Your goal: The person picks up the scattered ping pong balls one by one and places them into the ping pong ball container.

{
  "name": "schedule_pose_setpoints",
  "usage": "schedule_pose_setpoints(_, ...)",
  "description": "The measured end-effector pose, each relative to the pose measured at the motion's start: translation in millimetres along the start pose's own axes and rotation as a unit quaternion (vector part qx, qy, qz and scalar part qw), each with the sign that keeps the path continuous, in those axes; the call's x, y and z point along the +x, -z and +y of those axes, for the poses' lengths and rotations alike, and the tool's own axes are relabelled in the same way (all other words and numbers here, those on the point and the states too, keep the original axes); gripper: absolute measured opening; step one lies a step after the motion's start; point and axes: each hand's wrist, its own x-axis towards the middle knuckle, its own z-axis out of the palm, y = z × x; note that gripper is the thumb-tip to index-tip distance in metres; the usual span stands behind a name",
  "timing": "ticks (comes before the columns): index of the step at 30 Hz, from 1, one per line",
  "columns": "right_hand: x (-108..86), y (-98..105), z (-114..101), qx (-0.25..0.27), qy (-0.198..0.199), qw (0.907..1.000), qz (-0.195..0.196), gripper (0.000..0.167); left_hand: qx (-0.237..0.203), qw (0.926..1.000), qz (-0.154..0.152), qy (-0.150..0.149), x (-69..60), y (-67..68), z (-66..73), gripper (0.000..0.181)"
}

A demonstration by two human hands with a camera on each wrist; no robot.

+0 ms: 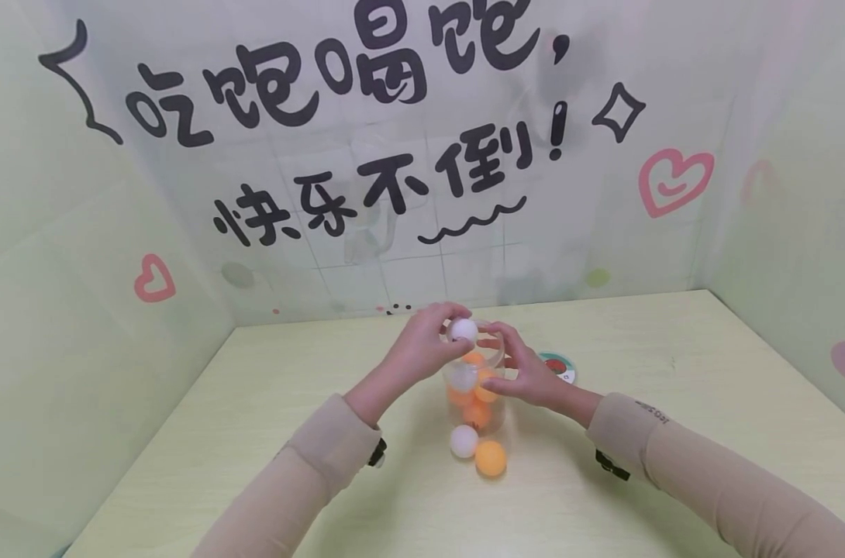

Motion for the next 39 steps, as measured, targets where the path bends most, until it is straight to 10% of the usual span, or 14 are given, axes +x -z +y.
schedule_pose_setpoints(21,-0.3,0,0,-0.004,0.014,0.9999,0.002,0.068,-0.002,0.9999,0.011,-0.013,-9.7,2.4,-10.0,0.040)
schedule_pose_setpoints(30,0.9,0,0,-0.004,0.012,0.9999,0.003,0.069,-0.030,0.9971,0.026,0.065,-32.0,-0.8,-33.1,0.037)
schedule_pose_setpoints(39,0.1,0,0,-0.001,0.012,0.9999,0.009,0.067,0.089,0.9881,-0.120,0.036,-59.2,-23.3,-53.6,0.025)
